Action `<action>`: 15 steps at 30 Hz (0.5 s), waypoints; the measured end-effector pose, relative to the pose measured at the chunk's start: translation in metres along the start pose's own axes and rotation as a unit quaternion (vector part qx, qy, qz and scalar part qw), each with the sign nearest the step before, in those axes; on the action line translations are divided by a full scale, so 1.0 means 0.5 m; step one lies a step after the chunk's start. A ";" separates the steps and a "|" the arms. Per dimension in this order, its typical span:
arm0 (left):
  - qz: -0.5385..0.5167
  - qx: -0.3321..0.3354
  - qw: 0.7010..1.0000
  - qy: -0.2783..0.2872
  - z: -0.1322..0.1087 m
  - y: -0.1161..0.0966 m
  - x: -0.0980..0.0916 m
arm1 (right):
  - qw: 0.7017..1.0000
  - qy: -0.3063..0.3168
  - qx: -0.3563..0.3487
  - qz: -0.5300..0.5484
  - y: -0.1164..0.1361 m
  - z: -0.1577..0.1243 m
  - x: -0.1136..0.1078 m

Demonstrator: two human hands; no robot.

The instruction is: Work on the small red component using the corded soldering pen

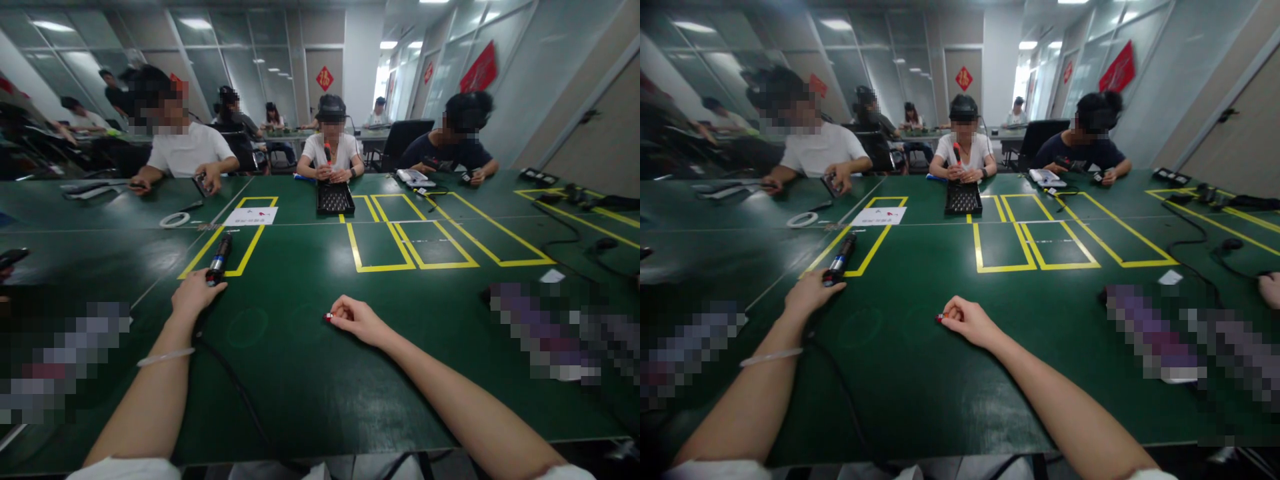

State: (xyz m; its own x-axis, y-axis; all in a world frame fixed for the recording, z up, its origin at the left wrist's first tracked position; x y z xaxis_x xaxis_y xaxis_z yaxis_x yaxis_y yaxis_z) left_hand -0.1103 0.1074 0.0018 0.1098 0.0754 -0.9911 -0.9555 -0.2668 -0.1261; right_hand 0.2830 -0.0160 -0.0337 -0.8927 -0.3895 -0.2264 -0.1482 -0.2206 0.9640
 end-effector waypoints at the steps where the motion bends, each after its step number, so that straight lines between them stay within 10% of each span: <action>1: 0.004 0.004 1.000 -0.004 -0.008 -0.014 -0.001 | 1.000 0.001 0.000 -0.002 0.000 0.001 0.001; 15: -0.014 0.230 0.973 0.012 -0.177 -0.289 0.036 | 0.999 -0.009 -0.020 -0.050 0.004 -0.001 -0.001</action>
State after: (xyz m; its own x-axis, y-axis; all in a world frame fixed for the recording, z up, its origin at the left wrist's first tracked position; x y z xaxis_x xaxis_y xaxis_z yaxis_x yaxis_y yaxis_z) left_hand 0.0539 0.0622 -0.0014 0.1390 0.0527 -0.9889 -0.9727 0.1945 -0.1264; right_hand 0.2834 -0.0170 -0.0316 -0.8818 -0.3484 -0.3179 -0.2197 -0.2929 0.9306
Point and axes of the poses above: each hand's wrist, its own z-axis towards the middle knuckle, its own x-axis out of the palm, y = z × x, the point moved 8 cm from there along z, towards the middle knuckle, and after that the axes turned 3 degrees about -x, right-handed, at the moved point
